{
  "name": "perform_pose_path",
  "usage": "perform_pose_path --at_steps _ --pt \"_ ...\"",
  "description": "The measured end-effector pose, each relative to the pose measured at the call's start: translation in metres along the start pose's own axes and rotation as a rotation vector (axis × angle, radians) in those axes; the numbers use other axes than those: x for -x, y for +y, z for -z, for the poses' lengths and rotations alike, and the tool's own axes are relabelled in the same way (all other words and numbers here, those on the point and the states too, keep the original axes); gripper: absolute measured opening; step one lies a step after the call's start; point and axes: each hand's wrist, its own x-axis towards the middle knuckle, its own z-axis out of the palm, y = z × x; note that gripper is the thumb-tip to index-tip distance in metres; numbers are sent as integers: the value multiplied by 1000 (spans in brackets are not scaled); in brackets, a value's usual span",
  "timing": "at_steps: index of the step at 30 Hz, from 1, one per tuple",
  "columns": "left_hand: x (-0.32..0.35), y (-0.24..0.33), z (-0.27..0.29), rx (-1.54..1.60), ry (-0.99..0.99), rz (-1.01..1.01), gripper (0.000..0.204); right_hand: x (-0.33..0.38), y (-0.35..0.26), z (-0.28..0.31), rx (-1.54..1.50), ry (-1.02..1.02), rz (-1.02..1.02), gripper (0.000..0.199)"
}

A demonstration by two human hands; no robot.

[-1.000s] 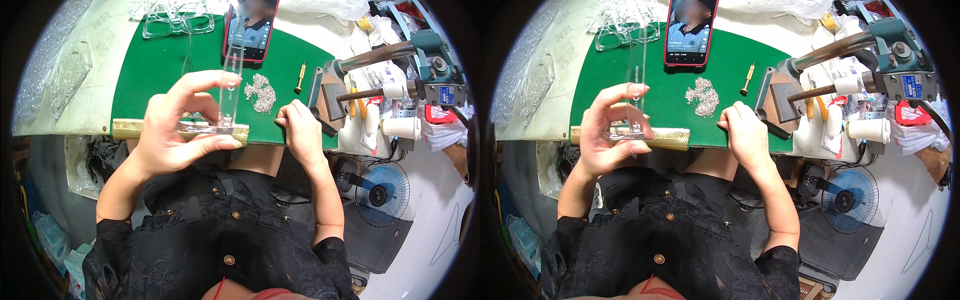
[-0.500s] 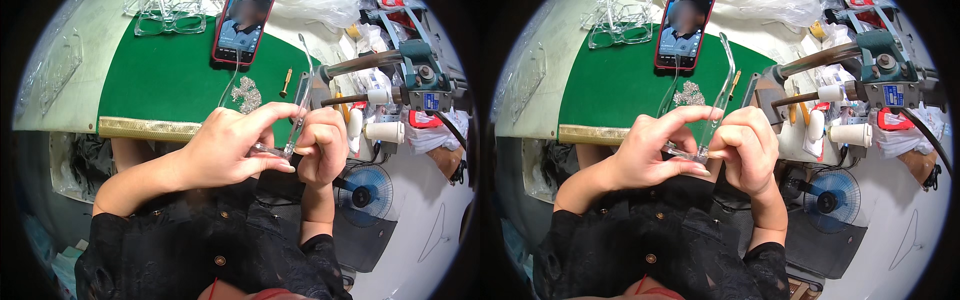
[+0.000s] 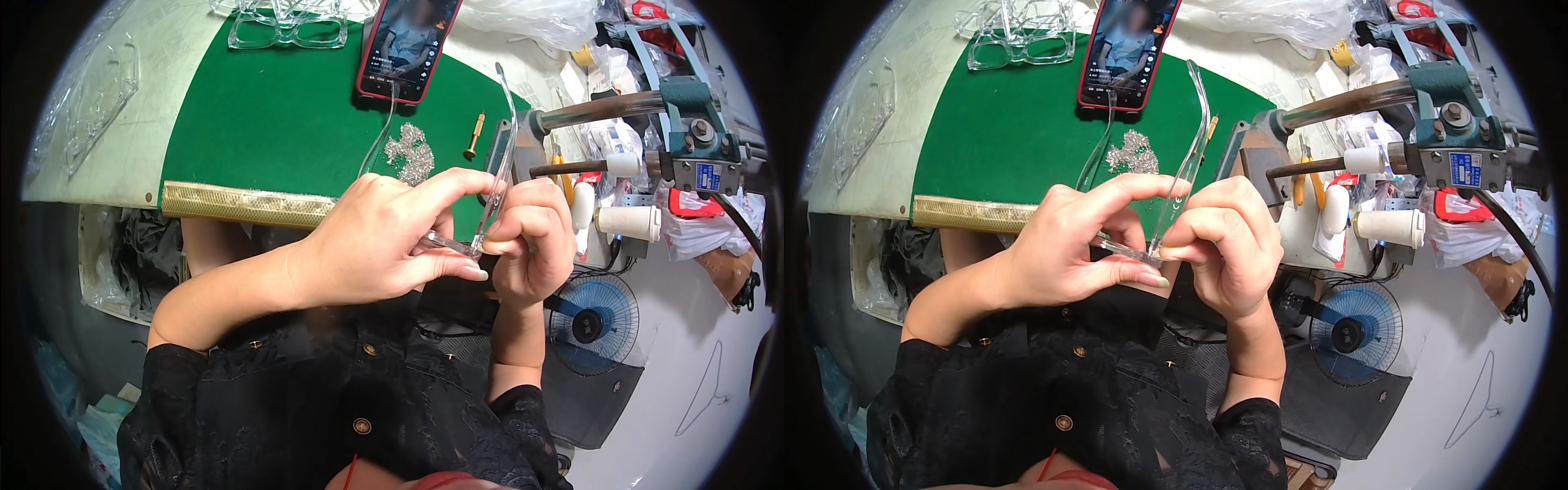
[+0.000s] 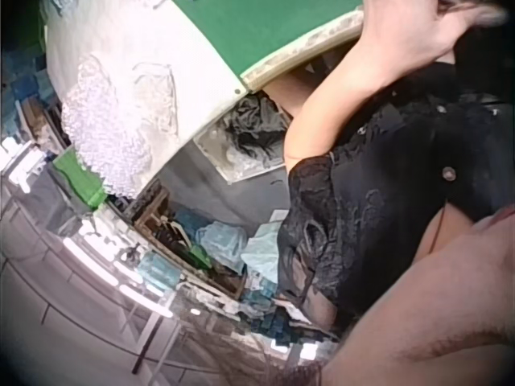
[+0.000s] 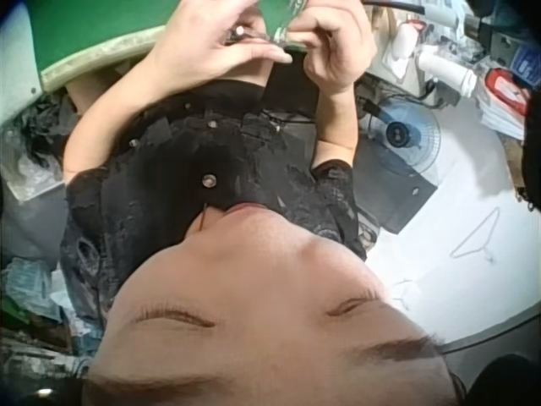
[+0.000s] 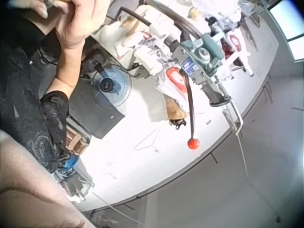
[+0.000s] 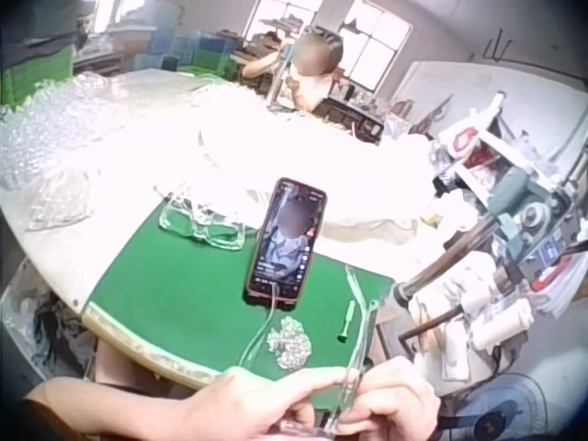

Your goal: The person repeatedly picks up clear plastic eyeglass frames and small metal components from a green mat, inserts the components into the frame, and places the frame back down. A smartphone playing a video is visible on the table.

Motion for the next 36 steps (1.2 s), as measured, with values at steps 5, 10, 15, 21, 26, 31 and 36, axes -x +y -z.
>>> perform_pose_path --at_steps 5,10,15,21,26,31,36 --pt "-2 4 2 118 -33 72 63 0 1 -2 -40 39 -6 15" --pt "-2 2 -1 125 -12 51 61 1 2 1 -11 37 33 14" --pt "-3 4 -1 141 -27 76 61 1 4 1 -32 58 28 13" --pt "-2 2 -5 84 11 23 64 3 3 5 -118 36 -60 16" --pt "-2 3 -5 61 18 26 64 3 7 5 -120 27 -22 17" --pt "-2 2 -6 105 21 14 64 2 8 6 -152 22 -36 18" --pt "-2 2 -5 41 28 -14 64 2 5 5 -179 24 -96 16"
